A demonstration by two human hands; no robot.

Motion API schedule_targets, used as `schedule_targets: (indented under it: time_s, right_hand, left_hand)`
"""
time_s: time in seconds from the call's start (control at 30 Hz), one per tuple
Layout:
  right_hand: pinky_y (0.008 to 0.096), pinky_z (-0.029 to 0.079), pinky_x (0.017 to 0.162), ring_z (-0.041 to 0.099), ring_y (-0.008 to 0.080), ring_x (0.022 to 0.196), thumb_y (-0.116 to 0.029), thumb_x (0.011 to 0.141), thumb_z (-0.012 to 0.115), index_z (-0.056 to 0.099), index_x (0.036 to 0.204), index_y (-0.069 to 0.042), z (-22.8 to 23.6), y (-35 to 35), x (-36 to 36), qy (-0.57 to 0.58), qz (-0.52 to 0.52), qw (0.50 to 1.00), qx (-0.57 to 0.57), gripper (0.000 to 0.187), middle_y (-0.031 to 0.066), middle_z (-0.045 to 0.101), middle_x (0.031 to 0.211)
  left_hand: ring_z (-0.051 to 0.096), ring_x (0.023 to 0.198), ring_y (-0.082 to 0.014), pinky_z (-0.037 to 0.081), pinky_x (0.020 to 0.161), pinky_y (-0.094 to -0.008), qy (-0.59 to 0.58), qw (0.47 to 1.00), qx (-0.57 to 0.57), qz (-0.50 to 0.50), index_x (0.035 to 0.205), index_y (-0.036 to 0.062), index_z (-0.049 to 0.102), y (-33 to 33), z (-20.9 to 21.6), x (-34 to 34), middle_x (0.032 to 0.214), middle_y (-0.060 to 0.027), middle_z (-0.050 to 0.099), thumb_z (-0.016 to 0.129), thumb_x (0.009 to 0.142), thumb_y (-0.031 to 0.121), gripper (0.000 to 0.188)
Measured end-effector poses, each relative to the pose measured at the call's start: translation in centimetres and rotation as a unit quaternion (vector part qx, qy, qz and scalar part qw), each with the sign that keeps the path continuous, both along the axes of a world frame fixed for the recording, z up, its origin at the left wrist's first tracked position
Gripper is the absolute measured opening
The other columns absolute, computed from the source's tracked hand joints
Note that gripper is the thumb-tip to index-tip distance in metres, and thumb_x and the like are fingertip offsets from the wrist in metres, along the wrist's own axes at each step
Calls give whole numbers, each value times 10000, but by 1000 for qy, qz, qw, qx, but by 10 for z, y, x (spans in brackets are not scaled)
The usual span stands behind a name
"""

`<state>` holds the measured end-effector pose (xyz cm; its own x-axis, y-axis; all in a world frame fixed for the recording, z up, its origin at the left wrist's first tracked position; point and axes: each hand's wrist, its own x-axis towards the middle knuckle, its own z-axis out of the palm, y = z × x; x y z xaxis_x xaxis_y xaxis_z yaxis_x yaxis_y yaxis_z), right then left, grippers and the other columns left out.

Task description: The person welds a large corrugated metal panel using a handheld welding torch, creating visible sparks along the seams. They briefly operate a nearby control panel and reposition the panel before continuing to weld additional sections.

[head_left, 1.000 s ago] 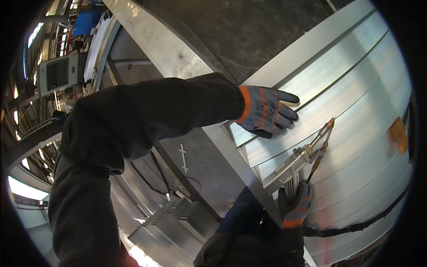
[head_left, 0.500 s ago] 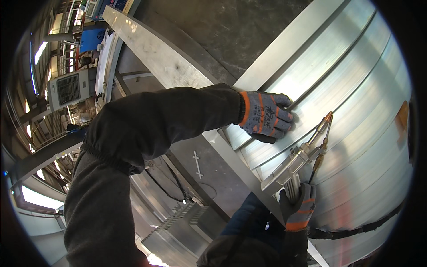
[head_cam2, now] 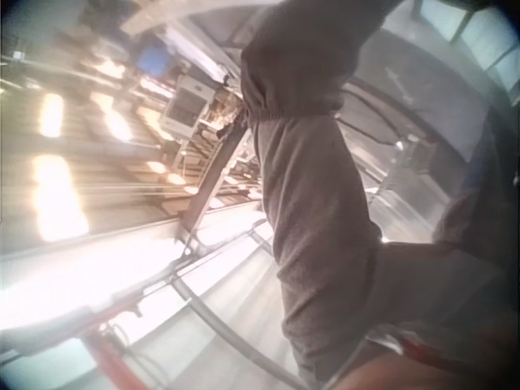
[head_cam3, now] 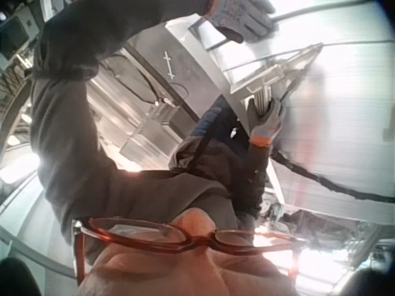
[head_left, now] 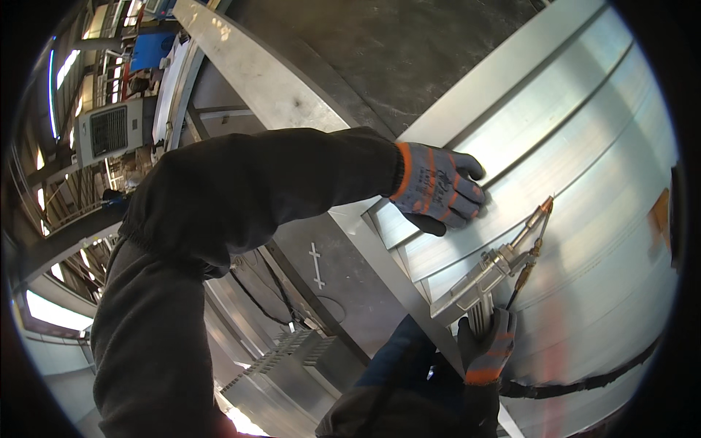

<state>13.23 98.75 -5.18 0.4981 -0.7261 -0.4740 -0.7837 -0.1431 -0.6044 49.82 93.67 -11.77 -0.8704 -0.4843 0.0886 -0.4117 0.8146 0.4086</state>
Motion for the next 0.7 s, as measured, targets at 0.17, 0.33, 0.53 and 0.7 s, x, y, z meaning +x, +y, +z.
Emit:
schedule_targets:
  time_s: [0.17, 0.33, 0.53, 0.7]
  right_hand:
    - [488, 513, 731, 610, 402, 878, -213, 729, 826, 593, 1046, -30, 3, 0, 4, 45, 15, 999, -9, 435, 189, 581, 989]
    - [530, 476, 771, 568, 439, 906, -166, 739, 804, 573, 1040, 3, 9, 0, 8, 43, -3, 999, 5, 415, 198, 584, 940]
    - [475, 515, 804, 605, 396, 943, -177, 723, 862, 594, 1118, -17, 13, 5, 7, 73, -22, 997, 14, 504, 188, 580, 1050]
    - [440, 534, 851, 596, 387, 1035, -217, 737, 866, 649, 1154, -8, 9, 8, 10, 70, -8, 997, -37, 515, 208, 564, 1140]
  left_hand:
    - [561, 1307, -206, 361, 1174, -504, -26, 1000, 11, 9, 1206, 150, 682, 3, -1, -4, 1280, -38, 655, 508, 1032, 451, 389]
    - [593, 1284, -232, 356, 1179, -488, -22, 1000, 5, 13, 1209, 128, 703, 3, -5, -5, 1315, -68, 670, 500, 1040, 437, 406]
    - [588, 1275, -230, 377, 1152, -475, 5, 1000, 1, 24, 1189, 126, 707, 4, -4, -5, 1290, -69, 670, 502, 1037, 411, 383]
    - [547, 1305, -226, 366, 1153, -477, 29, 999, -4, 27, 1132, 126, 693, 3, -1, -3, 1271, -58, 658, 527, 1011, 374, 322]
